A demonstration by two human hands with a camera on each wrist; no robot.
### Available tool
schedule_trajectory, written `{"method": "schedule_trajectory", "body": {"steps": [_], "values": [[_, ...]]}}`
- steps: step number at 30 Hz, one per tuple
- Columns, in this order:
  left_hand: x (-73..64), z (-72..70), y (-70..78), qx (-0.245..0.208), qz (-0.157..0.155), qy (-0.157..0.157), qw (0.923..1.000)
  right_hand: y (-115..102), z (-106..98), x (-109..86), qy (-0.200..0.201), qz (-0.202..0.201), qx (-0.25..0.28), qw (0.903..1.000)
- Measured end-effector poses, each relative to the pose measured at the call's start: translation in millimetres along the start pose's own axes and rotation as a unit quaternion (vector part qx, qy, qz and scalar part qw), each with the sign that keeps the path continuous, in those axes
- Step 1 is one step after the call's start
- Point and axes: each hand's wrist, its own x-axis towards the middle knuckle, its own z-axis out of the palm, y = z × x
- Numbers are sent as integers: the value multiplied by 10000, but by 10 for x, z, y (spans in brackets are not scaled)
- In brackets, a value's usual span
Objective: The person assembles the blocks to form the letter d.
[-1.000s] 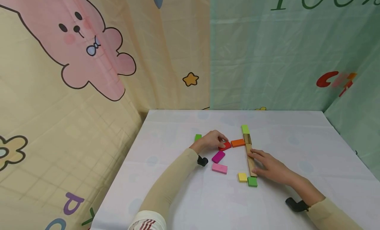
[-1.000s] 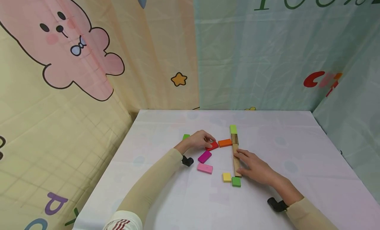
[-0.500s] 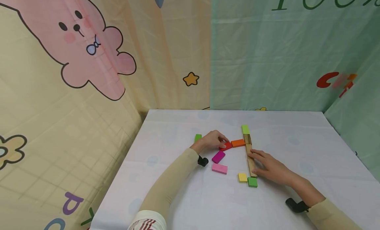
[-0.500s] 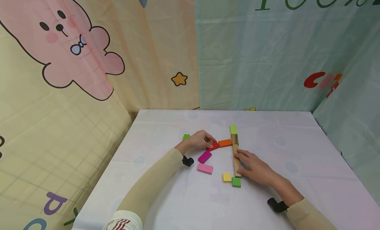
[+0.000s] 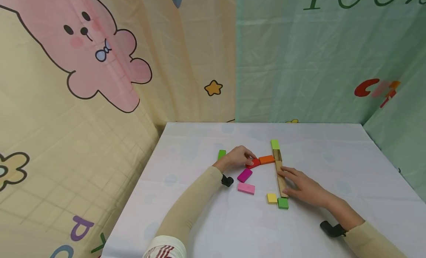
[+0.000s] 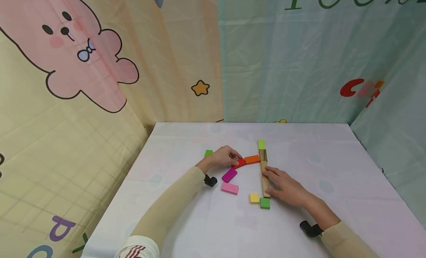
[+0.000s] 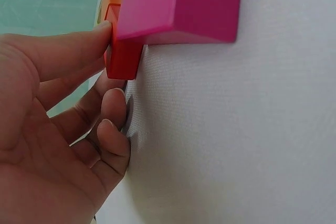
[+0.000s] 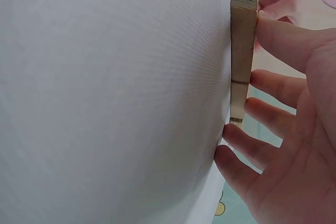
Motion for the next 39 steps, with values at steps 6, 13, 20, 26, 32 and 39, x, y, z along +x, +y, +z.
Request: {"method": "schedule_trajectory", "body": {"steps": [6,13,20,26,32,39], "values": [[-11,-8,0,-17,2,121,9999,10,-2,4,-22,54,6,10000],[-45,-71,1,-43,241,280,9993,41,0,9,-6,51,-53,10000],[-96,-151,-23,110,570,317,9978,38,2,2,6,0,20,10000],[-158,-174,-5,174,556,252,9980,42,8,-3,21,-8,10,10000],[-233,-153,-10,101,544,128,9984,48,5,-7,35,-32,16,10000],[-368,-131,-13,143,631,-86,9979,59,16,-15,14,-23,69,10000]]}}
